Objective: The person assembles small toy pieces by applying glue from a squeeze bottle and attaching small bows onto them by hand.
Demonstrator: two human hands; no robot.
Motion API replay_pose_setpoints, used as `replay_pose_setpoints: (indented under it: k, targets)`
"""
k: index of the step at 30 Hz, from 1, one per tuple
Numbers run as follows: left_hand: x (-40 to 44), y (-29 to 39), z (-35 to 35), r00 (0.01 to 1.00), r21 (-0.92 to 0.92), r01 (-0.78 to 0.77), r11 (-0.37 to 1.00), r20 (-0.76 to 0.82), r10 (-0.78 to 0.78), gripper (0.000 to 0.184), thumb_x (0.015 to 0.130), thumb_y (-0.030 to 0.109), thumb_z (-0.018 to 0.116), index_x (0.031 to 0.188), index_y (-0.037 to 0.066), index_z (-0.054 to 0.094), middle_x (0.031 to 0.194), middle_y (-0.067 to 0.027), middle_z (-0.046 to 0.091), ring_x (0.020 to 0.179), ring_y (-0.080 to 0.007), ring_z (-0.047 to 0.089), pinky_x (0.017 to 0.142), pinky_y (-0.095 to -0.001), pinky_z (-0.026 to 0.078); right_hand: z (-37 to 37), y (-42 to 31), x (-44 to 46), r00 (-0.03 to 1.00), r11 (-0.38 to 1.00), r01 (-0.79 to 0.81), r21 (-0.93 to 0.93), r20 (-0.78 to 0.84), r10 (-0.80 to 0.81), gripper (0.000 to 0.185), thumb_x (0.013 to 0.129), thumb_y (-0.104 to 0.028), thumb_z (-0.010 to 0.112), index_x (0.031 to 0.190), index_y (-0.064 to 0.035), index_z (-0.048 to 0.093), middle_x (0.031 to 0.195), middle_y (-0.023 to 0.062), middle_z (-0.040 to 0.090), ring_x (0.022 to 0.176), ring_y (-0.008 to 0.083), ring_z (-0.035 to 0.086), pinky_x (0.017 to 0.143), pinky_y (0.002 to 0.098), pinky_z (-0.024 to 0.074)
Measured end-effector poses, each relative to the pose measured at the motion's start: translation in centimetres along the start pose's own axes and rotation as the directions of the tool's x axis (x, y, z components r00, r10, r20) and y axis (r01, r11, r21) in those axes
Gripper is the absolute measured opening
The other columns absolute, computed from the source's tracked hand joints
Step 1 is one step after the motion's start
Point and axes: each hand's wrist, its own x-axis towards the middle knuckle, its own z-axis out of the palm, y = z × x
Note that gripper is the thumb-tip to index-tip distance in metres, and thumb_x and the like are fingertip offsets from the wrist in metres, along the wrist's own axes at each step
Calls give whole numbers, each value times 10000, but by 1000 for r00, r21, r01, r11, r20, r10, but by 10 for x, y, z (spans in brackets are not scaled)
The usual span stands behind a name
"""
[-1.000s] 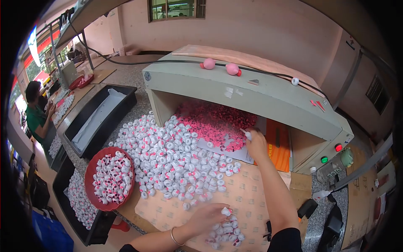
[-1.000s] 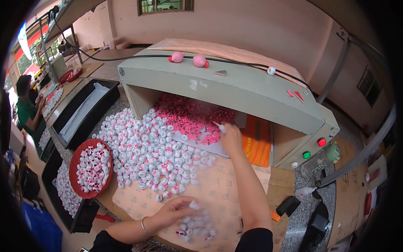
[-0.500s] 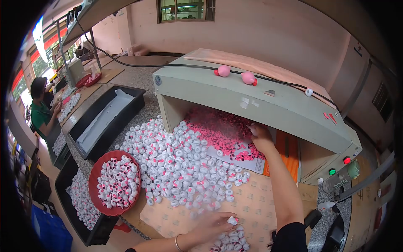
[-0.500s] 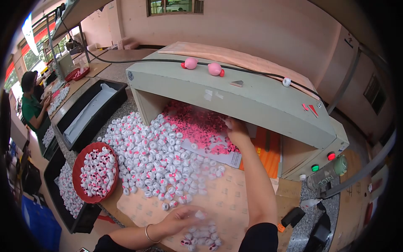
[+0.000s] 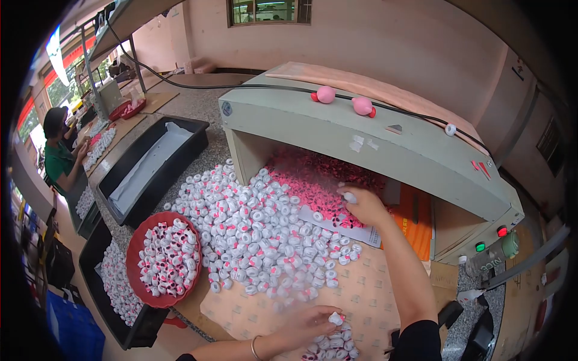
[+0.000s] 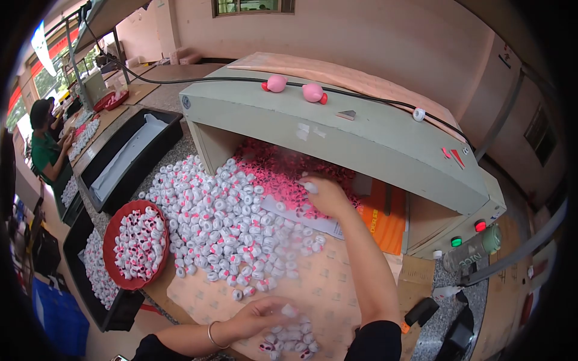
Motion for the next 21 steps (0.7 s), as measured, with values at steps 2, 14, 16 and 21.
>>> replay_pose_setpoints:
  k: [2,14,16,21]
  targets:
    - [1,2,1,1000,22,-15,1000,1,15,338,864,92,506,1185,11,438,1021,-65,547,882,-123,560,757,-258,481,21,-5,-2,991,987,103,-122,96,-92,395,659,-57,565,1054,-73,570,1147,150,517,1045,284,502,894,328,403]
    - [0,-2,-2,998,13,-57,998,-9,57,321,859,82,512,1161,-14,457,1014,-75,549,879,-129,558,733,-259,484,22,-10,-12,971,992,120,-31,211,-111,356,643,-45,554,995,-72,600,1047,130,583,1012,293,523,852,347,433]
    - [2,1,-5,997,73,-77,994,-10,78,324,858,81,514,1162,-16,455,1021,-79,548,882,-129,557,733,-259,484,13,-4,-17,985,991,97,-89,151,-83,360,648,-40,545,1003,-75,596,1044,126,585,1013,290,523,858,353,427]
    - [0,5,-5,997,111,-77,991,5,76,326,854,88,522,1162,0,459,979,-72,573,861,-127,569,736,-258,482,-31,5,-48,960,977,-182,112,-193,201,337,652,-9,536,980,-57,598,1019,127,593,972,301,536,856,357,421]
